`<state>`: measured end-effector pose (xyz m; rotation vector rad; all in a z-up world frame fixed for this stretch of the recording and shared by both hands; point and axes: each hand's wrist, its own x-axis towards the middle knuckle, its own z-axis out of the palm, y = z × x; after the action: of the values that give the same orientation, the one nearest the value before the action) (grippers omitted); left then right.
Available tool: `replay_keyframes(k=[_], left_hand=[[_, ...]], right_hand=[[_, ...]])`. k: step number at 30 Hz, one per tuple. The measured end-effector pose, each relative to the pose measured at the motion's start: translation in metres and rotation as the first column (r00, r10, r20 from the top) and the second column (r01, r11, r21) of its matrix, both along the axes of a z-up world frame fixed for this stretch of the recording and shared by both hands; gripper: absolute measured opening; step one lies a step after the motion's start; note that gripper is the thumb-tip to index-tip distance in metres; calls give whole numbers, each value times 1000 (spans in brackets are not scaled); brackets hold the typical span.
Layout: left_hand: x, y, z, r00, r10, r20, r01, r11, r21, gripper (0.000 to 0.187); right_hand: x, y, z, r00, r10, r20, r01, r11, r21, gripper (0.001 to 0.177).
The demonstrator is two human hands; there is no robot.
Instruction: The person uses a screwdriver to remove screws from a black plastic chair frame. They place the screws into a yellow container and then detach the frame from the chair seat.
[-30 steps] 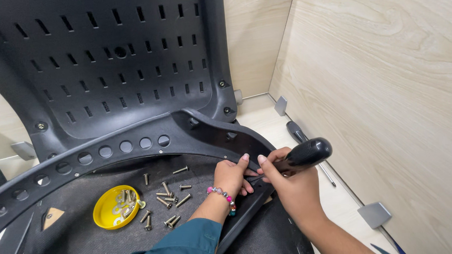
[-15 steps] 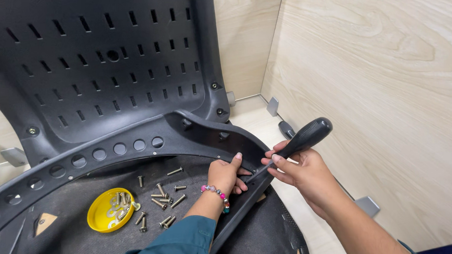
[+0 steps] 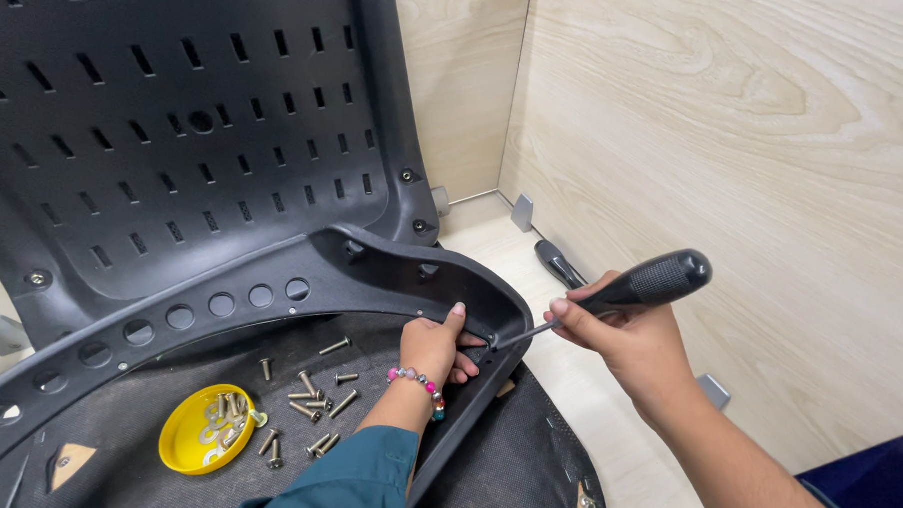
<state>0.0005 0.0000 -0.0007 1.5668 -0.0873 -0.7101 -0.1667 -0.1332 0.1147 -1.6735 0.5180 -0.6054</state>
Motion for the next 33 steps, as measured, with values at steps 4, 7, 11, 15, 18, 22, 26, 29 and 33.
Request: replay_keyframes(k=[4, 7, 11, 15, 18, 22, 26, 29, 33], left_hand=[[-1, 0, 1, 1000, 4, -10, -5, 1000, -7, 56], [0, 0, 1, 1000, 4, -14, -4, 1000, -23, 56], [0, 0, 0, 1000, 12, 7, -12, 999, -31, 56], [0, 1, -1, 999, 20, 25, -19, 999, -33, 57], [-1, 1, -1, 999, 13, 45, -12, 1000, -20, 57], [-3, 3, 1, 998, 5, 59, -4, 1000, -19, 56], [-4, 4, 3, 998, 1, 64, 1, 1000, -27, 56], [-5, 4, 5, 998, 5, 69, -3, 1000, -25, 56], [-6, 6, 8, 998, 1, 57, -1, 1000, -3, 55]], right_hand=[[-4, 0, -13, 997, 7, -80, -19, 988, -152, 24], [-9, 1, -18, 993, 60, -104, -81, 974, -214, 26], [-18, -2, -17, 980, 71, -185, -100, 983, -156, 29], [-28, -11, -15, 996, 65, -68, -66, 998, -16, 37], [-28, -15, -18, 997, 56, -50, -52, 996, 73, 33], [-28, -12, -30, 998, 16, -57, -12, 997, 78, 28], [-29, -9, -38, 999, 8, -52, -5, 998, 68, 27], [-28, -6, -42, 999, 51, -3, -50, 996, 77, 26], [-28, 0, -44, 999, 30, -19, -29, 999, 32, 24]])
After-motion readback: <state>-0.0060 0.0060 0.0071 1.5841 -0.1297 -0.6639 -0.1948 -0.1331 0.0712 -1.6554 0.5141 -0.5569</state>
